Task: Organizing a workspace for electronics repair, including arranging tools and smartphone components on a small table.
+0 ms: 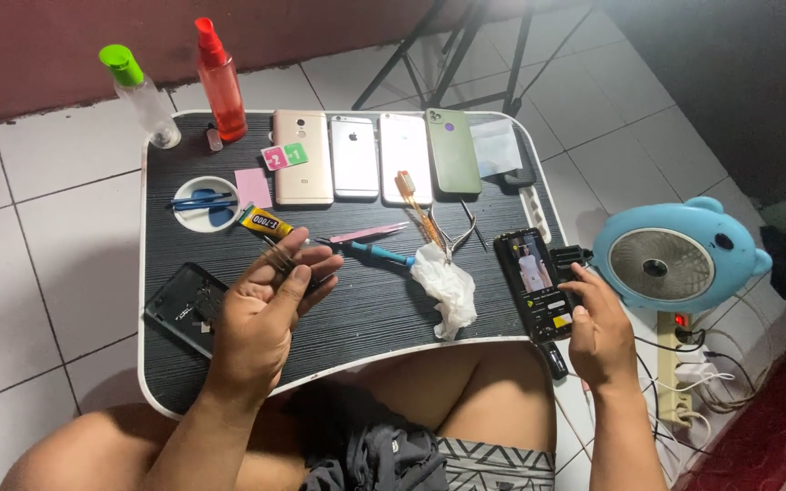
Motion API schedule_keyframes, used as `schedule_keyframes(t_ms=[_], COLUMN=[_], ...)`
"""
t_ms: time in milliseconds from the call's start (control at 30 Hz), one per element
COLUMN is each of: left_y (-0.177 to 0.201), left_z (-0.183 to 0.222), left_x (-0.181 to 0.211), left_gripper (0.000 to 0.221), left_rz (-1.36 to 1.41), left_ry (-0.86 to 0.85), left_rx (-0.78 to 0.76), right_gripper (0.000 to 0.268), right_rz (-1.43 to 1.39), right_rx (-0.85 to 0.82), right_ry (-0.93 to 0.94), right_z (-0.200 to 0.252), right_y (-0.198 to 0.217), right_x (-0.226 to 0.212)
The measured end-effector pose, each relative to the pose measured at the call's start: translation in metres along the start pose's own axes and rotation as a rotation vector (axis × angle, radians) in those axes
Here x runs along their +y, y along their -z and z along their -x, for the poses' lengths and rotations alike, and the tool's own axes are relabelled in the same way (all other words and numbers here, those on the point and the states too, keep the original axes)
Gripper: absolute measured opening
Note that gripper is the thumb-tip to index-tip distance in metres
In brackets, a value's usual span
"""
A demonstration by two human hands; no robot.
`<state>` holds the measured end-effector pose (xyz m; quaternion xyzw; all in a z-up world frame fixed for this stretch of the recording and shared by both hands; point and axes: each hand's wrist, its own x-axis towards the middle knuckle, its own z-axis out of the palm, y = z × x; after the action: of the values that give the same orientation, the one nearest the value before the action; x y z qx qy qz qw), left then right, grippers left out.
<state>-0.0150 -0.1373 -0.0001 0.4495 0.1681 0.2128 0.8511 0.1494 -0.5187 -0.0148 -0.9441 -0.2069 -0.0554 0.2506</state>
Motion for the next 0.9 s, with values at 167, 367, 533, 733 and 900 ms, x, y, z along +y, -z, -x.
schedule_keyframes(t_ms=[167, 367, 533, 733, 900], left_y=[-0.013, -0.022, -0.025, -0.032, -0.035], left_z=[0.01, 0.018, 0.018, 0.02, 0.027], left_x=[-0.014, -0.044, -0.059, -0.058, -0.057], left_gripper=[0.042, 0.036, 0.032, 0.031, 0.03], left_rz=[0.018, -0.086, -0.288, -0.425, -0.392], left_ry=[0.025, 0.033, -0.032, -0.078, -0.109], left_rx=[-0.038, -0.156, -0.184, -0.145, -0.064], right_gripper=[0.052, 0.05, 0.045, 0.051, 0.049], right_rz=[-0.057, -0.125, -0.171, -0.143, -0.256], right_rx=[0.019, 0.016, -0.001, -0.021, 0.012], right_ry=[-0.048, 0.011, 0.093, 0.201, 0.169], right_z=[0.007, 0.016, 0.014, 0.002, 0.006], right_y=[0.007, 0.01, 0.006, 0.004, 0.002], right_x=[-0.007, -0.002, 0.008, 0.02, 0.034])
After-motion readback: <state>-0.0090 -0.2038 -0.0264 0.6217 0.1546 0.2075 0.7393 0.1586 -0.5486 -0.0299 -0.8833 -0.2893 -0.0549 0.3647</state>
